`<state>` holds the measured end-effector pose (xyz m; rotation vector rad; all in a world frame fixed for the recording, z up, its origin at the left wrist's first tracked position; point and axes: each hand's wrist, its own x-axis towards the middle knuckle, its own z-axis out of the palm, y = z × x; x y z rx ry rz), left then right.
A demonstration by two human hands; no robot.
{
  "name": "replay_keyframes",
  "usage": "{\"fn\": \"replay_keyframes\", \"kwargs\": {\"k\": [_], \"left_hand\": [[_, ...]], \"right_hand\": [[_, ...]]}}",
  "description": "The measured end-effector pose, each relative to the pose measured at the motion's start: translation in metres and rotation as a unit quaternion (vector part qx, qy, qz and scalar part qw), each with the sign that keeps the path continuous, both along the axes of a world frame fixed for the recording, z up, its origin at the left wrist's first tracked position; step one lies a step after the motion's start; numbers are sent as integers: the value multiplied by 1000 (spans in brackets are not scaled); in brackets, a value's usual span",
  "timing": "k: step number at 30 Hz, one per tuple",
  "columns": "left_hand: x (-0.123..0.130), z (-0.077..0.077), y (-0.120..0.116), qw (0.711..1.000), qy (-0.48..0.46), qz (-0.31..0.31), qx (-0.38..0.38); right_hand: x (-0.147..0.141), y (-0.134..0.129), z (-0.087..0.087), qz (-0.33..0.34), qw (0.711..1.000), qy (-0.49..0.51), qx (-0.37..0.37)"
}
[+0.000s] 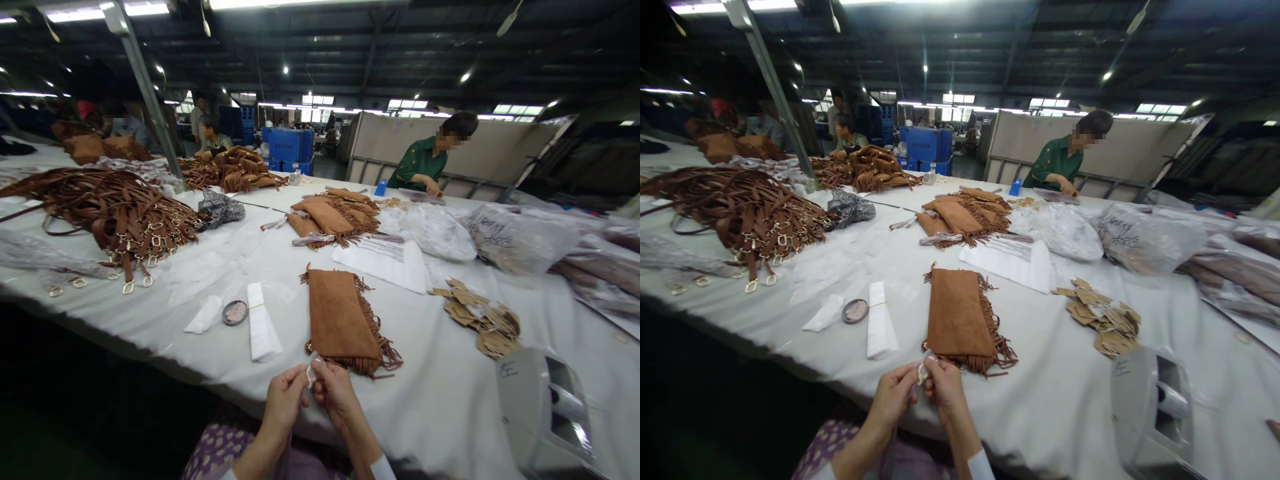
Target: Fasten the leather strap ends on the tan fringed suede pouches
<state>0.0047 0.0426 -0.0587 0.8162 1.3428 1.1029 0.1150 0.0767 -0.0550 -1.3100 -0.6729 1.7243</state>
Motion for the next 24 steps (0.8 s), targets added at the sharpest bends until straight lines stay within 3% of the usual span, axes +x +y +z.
{"fn": "replay_keyframes", "kwargs": {"k": [5,8,11,14,17,19,21,24], "left_hand": [[3,4,-2,989,130,9,65],[2,7,-7,966,225,-28,122],[0,11,-10,915,369,-96,132],[-2,19,-11,837,509,-162,118],[-1,31,-9,770,590,-220,104],[1,35,-9,748,610,-245,97],[1,33,-13,751,600,-256,100],[-10,21,-29,819,509,-226,135]], "right_hand": [[-1,1,1,-21,1000,1,-16],[0,-1,2,-27,999,20,-18],[2,-3,1,-26,999,30,-19],[1,-4,-3,-26,999,10,-17],[-2,-4,-7,-23,999,-33,-2],[-3,-4,-7,-16,997,-65,28],[-3,-4,-7,-7,996,-76,54],[-2,-7,-5,-14,997,-57,47]]}}
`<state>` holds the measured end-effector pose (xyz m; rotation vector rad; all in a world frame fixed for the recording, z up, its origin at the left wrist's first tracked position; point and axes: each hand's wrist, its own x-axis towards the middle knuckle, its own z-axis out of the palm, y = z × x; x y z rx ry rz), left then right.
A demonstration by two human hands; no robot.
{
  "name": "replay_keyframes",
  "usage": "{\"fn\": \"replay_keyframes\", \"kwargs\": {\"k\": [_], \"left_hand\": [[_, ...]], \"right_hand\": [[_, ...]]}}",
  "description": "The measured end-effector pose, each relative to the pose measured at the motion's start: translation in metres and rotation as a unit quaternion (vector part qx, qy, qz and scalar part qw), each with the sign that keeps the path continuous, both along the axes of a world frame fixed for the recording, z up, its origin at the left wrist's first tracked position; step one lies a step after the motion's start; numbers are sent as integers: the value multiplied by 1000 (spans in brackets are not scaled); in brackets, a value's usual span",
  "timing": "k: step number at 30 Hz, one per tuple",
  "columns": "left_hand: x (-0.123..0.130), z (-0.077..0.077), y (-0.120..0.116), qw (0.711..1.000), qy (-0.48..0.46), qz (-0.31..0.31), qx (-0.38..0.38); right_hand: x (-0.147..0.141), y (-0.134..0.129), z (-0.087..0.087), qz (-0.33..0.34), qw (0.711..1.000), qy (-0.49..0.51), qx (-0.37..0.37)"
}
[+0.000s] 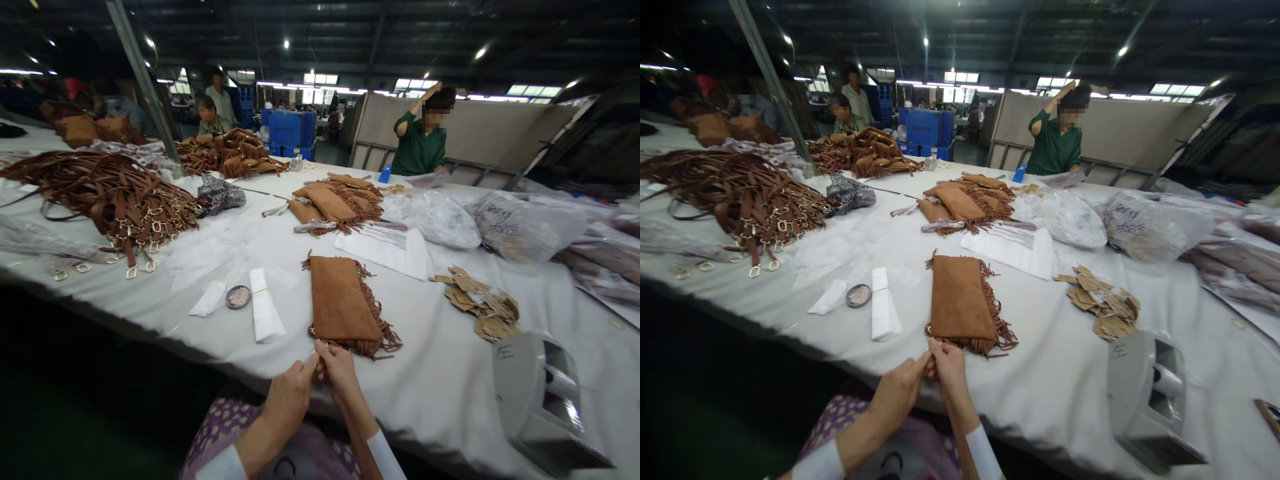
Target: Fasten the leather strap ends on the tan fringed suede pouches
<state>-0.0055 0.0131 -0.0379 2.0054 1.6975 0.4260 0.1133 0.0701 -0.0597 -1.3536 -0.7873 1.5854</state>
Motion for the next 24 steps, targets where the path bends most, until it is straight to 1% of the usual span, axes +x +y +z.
{"fn": "replay_keyframes", "kwargs": {"k": [2,3,5,6,8,10,11,12,15,17,19,20,22,24], "left_hand": [[-12,-8,-14,992,-122,27,5],[-18,-10,-19,983,-177,43,-10],[-27,-10,-23,958,-265,75,-82],[-28,-9,-20,940,-304,91,-129],[-25,-4,-10,892,-382,117,-212],[-16,0,4,845,-448,132,-262],[-10,1,11,829,-467,135,-275],[-5,1,16,822,-477,135,-281],[4,-1,22,821,-488,119,-272],[3,-2,21,801,-513,107,-289],[0,-2,21,777,-529,114,-323],[-1,-2,21,770,-528,123,-336],[-1,-3,21,769,-520,136,-345],[1,-6,20,774,-518,133,-338]], "right_hand": [[1,-2,1,-23,1000,14,-12],[1,-2,1,-38,999,19,-13],[1,-3,2,-55,998,28,-9],[1,-3,2,-55,998,31,-5],[1,-4,3,-44,998,37,5],[2,-4,3,-29,999,40,15],[3,-5,3,-26,999,40,19],[3,-5,3,-24,999,42,23],[5,-5,3,-20,998,48,26],[5,-5,4,-17,998,47,24],[3,-3,4,-12,999,35,23],[2,-3,4,-8,999,29,23],[-1,-3,3,-1,999,19,26],[-2,-6,3,4,999,11,31]]}}
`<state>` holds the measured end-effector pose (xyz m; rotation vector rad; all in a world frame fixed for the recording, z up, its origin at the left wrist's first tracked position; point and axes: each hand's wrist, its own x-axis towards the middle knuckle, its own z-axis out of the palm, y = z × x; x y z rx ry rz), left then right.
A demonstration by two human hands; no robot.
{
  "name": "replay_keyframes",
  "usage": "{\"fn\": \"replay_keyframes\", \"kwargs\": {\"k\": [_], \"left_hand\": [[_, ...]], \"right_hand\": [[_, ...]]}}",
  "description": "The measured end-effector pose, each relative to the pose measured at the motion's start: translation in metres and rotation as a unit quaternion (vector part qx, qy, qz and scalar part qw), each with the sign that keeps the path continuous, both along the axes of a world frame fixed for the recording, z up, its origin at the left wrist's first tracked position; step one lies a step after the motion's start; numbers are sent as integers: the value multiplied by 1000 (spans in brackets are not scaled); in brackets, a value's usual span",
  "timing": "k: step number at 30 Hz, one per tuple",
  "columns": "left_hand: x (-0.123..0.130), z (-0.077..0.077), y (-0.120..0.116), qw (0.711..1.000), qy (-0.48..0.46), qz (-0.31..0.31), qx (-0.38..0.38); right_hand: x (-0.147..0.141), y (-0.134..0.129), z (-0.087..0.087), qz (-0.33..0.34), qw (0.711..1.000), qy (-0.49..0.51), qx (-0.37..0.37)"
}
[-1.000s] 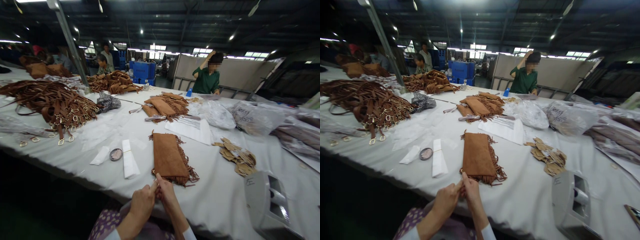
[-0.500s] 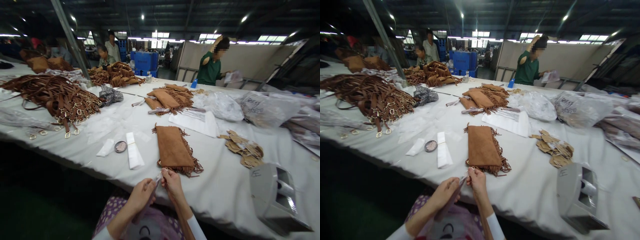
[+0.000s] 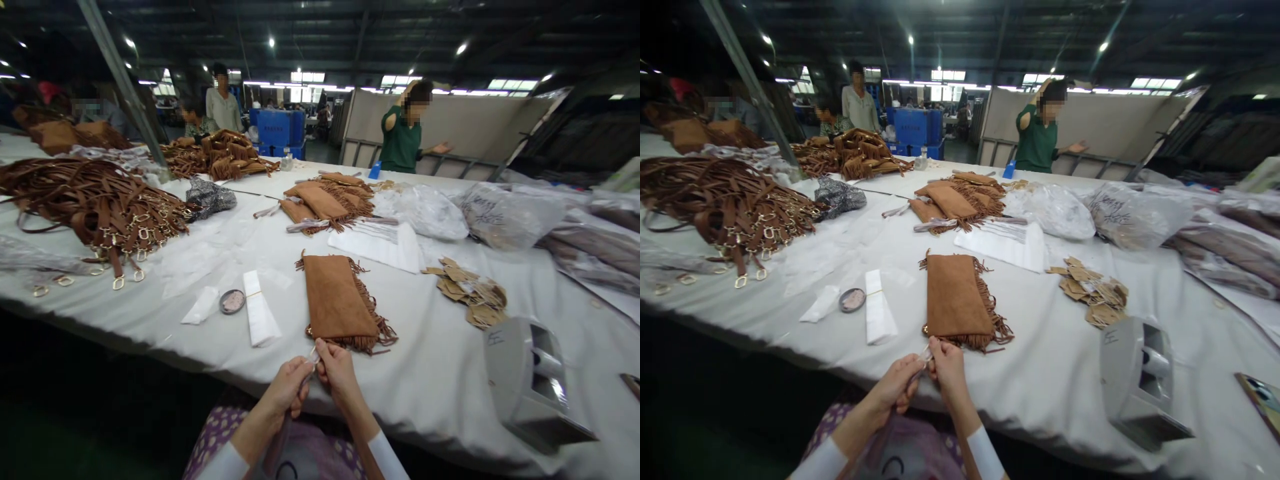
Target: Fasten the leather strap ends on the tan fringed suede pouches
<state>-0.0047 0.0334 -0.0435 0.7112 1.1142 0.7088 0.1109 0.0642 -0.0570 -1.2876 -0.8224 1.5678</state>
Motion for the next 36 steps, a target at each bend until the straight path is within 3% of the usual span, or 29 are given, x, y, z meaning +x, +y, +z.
{"fn": "replay_keyframes", "kwargs": {"k": [3,4,6,8,10,12,13,14,16,18,19,23,27,28,32,36], "left_hand": [[4,-10,-6,999,0,-1,32],[4,-14,-8,999,4,-1,42],[4,-22,-11,999,16,-4,47],[2,-29,-12,998,24,-2,50],[1,-31,-14,998,30,-12,48],[1,-29,-16,998,41,-21,45],[1,-28,-17,998,49,-22,45],[2,-27,-17,997,58,-21,46],[3,-26,-19,996,71,-16,51],[4,-28,-19,996,74,-13,54],[4,-31,-19,996,73,-12,56],[-1,-42,-18,996,65,-35,56],[-6,-43,-17,994,66,-70,52],[-7,-41,-16,994,68,-74,52],[-6,-29,-16,993,76,-79,34],[0,-21,-18,995,93,-12,12]], "right_hand": [[13,-7,3,4,998,-66,22],[26,-10,6,-16,993,-112,42],[66,-17,16,-120,962,-229,90],[124,-33,34,-286,885,-346,121],[189,-54,55,-444,772,-441,114],[249,-74,73,-534,659,-521,97],[273,-81,78,-540,624,-561,70],[293,-86,81,-523,633,-570,22],[319,-89,81,-467,710,-526,-37],[328,-86,77,-441,773,-455,-35],[330,-84,75,-445,785,-430,-20],[325,-86,74,-483,776,-405,4],[314,-110,68,-525,732,-433,11],[311,-115,63,-529,736,-423,7],[299,-120,41,-513,796,-321,-2],[303,-110,31,-533,788,-308,1]]}}
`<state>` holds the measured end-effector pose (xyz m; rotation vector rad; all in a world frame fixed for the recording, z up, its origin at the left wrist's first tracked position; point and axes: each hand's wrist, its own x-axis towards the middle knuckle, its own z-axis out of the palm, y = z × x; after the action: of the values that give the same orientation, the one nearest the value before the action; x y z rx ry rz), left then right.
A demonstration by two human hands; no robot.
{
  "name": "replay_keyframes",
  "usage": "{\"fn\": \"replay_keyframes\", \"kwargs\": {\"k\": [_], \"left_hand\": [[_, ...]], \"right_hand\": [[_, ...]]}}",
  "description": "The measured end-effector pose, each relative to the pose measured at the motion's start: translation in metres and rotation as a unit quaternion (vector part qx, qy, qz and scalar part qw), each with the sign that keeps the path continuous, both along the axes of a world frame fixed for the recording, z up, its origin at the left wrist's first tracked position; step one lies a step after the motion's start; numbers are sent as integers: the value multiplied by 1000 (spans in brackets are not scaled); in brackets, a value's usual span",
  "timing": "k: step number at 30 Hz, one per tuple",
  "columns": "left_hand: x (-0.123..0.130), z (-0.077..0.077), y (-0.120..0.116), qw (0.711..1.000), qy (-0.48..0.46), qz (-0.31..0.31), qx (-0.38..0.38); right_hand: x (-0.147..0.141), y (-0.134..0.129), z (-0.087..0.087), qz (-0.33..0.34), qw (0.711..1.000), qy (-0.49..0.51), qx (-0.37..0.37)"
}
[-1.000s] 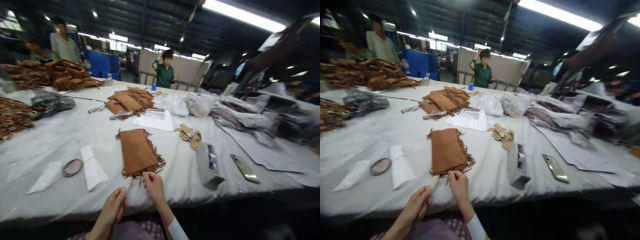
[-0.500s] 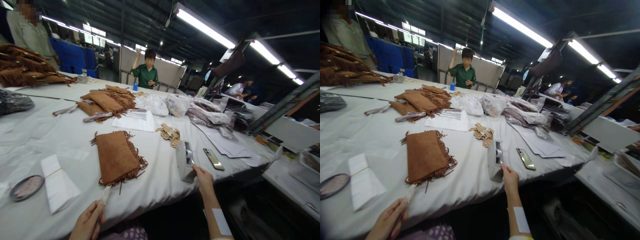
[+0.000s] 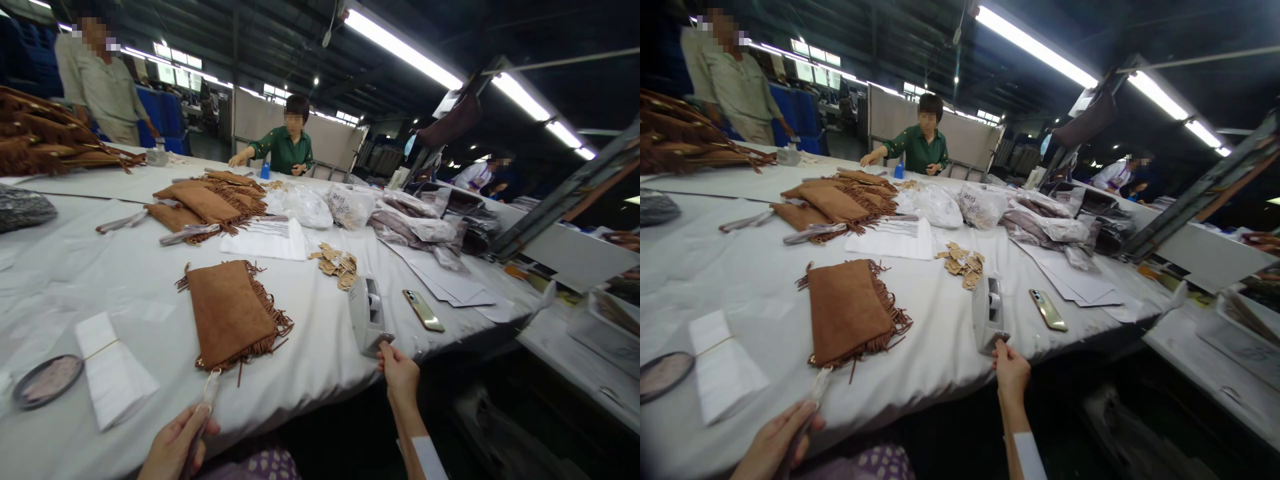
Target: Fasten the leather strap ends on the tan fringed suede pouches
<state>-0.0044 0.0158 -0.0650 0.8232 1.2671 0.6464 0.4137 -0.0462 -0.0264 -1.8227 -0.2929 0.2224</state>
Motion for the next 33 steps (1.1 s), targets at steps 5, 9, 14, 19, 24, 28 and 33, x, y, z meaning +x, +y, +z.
{"fn": "replay_keyframes", "kwargs": {"k": [5,9,14,19,24,28,33], "left_hand": [[4,3,1,999,-44,29,10],[5,10,4,996,-48,15,69],[10,8,9,994,-3,19,110],[13,5,6,988,52,6,144],[12,8,6,972,103,5,209],[12,9,6,964,123,0,235],[10,10,5,955,146,-19,257]], "right_hand": [[-15,-6,-17,6,999,32,-18],[-68,-5,-31,124,988,22,-87],[-156,20,-6,369,920,58,-122],[-227,48,21,594,797,65,-91],[-264,74,14,665,743,16,-77],[-274,88,5,665,737,-37,-115],[-274,95,1,641,746,-86,-156]]}}
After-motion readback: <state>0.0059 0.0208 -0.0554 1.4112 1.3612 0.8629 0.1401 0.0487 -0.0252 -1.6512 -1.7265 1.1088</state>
